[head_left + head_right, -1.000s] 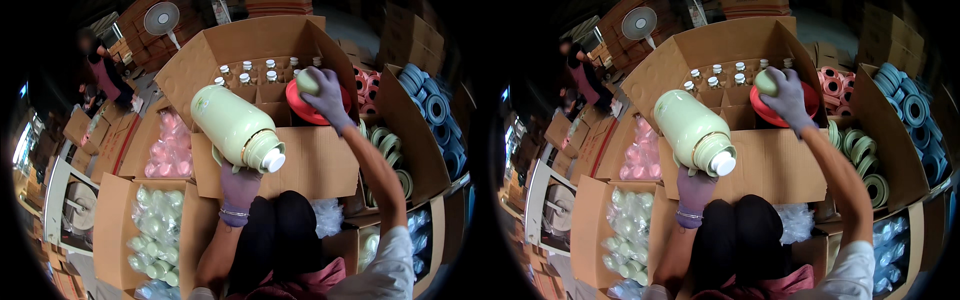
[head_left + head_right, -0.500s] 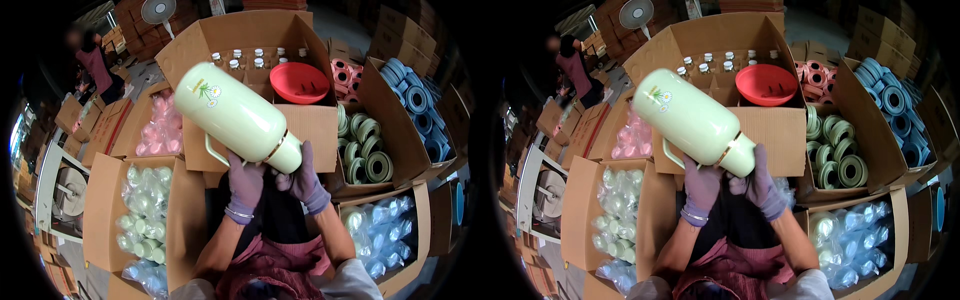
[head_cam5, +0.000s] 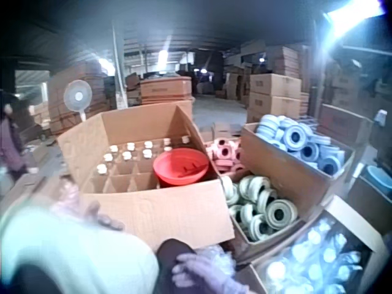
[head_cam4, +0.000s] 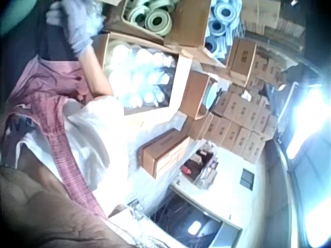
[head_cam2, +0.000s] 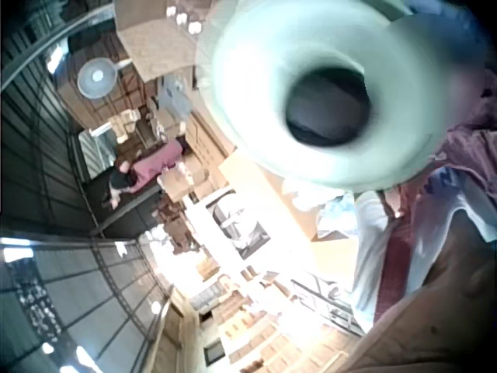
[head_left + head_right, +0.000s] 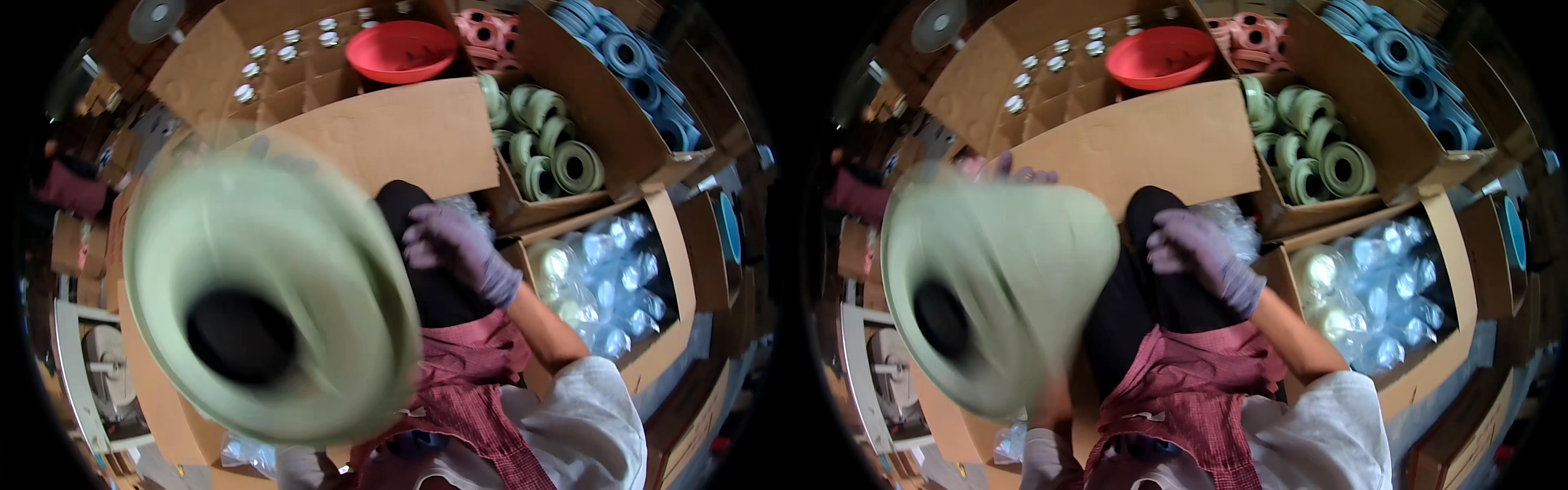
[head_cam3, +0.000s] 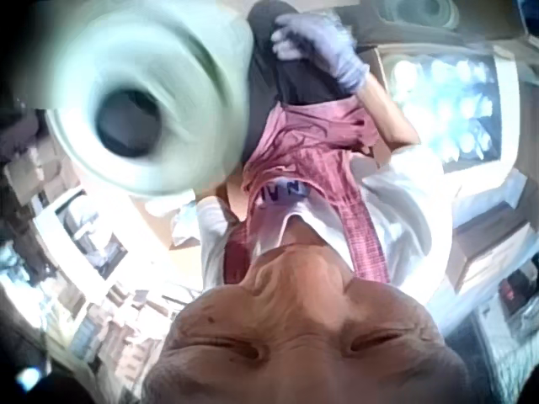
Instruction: The person assembles thermos flasks by inserting stainless steel inner liners into colored outer shells, screwing on lids, and placing the completed units into plastic bags. The person then places the packaged thermos into a cardboard box.
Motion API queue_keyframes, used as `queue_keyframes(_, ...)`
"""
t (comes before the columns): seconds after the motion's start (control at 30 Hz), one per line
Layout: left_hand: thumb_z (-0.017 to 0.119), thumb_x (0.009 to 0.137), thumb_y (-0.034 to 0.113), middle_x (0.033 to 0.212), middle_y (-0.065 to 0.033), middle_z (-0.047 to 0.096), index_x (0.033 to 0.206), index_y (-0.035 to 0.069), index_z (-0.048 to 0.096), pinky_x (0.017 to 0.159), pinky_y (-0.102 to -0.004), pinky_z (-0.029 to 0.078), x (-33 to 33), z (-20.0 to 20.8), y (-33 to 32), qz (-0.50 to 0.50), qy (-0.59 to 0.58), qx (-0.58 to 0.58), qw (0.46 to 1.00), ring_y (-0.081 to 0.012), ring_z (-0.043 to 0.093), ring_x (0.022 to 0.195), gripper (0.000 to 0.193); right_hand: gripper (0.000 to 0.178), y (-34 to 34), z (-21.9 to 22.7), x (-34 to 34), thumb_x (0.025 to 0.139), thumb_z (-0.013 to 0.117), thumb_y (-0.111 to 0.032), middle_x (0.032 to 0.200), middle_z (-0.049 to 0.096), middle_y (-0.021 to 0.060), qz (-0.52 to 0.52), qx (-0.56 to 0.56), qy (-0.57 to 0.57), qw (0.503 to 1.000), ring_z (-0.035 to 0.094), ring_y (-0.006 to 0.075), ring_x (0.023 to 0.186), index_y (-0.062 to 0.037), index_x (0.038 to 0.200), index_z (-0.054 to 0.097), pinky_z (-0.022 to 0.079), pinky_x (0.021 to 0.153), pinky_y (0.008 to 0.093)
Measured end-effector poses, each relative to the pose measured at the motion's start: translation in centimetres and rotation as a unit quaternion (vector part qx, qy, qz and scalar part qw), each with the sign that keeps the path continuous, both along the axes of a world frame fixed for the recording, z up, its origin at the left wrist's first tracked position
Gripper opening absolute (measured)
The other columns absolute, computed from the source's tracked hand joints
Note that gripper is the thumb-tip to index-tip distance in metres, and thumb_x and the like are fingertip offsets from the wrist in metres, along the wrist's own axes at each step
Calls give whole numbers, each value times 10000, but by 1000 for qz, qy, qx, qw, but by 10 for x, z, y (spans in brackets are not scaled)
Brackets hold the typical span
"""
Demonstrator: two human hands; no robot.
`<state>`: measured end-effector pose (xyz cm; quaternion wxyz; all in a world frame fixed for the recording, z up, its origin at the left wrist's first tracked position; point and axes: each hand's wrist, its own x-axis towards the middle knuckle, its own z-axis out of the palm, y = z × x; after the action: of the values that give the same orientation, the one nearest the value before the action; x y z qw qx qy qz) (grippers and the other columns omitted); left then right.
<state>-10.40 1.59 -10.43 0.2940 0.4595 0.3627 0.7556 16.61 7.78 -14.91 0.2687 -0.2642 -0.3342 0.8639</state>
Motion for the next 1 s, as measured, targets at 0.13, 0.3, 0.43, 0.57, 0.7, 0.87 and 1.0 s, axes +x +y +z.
queue_keyframes(0.13, 597, 831, 657, 1287, -174, 582, 1229, 17, 587, 1091, -449, 368, 23, 7, 16, -17, 195, -48, 980, -313, 495, 1265, 754, 408, 64, -5, 65, 951, 571, -239, 969, 642, 85, -143, 152, -111, 972, 640, 146, 798, 33, 1248, 510, 555, 729, 278)
queue_keyframes(0.3, 448, 927, 627, 1416, -277, 448, 1199, 16, 604, 1118, -534, 272, 31, -23, -39, 87, 521, -78, 845, -458, 376, 1351, 687, 367, 57, -41, 153, 948, 613, -242, 997, 647, 32, -155, 240, -329, 900, 624, 105, 846, -3, 1223, 571, 525, 734, 252)
queue_keyframes(0.43, 333, 1004, 540, 1520, -285, 266, 1408, 53, 425, 1113, -536, 267, 41, -62, -84, 67, 496, -78, 862, -457, 295, 1390, 640, 366, 38, -78, 262, 922, 625, -238, 1019, 680, 69, -240, 328, -513, 756, 639, 118, 807, 3, 1197, 616, 529, 709, 257)
queue_keyframes(0.57, 341, 1032, 235, 1400, -229, 450, 1410, -92, 379, 1101, -441, 330, 32, -59, -125, 45, 214, -393, 893, -370, 431, 1302, 501, 338, 2, -77, 404, 828, 674, -269, 1012, 696, 202, -161, 268, -809, 497, 684, 322, 920, 3, 1029, 672, 531, 810, 381)
queue_keyframes(0.7, 341, 1043, 188, 1283, -215, 516, 1353, -164, 400, 1085, -408, 368, -19, -69, -133, 62, 119, -287, 948, -295, 523, 1197, 473, 751, -80, -110, 473, 586, 800, -637, 1038, 698, 196, 236, -100, -846, 467, 673, 331, 982, -54, 1054, 722, 530, 850, 373)
queue_keyframes(0.87, 352, 1045, 214, 1311, -227, 532, 1360, -135, 421, 1090, -402, 373, -5, -42, -97, 68, 187, -307, 931, -298, 526, 1228, 474, 315, -133, -143, 509, 793, 690, -331, 851, 715, 101, 153, 80, -853, 493, 690, 223, 792, -41, 912, 718, 557, 710, 382)
queue_keyframes(1.0, 372, 1040, 207, 1297, -226, 553, 1348, -134, 440, 1087, -378, 379, -11, -30, -80, 66, 184, -284, 939, -290, 536, 1232, 465, 278, -49, -41, 440, 865, 645, -283, 752, 686, 37, 174, 72, -661, 726, 654, 130, 687, -11, 861, 700, 546, 649, 285)
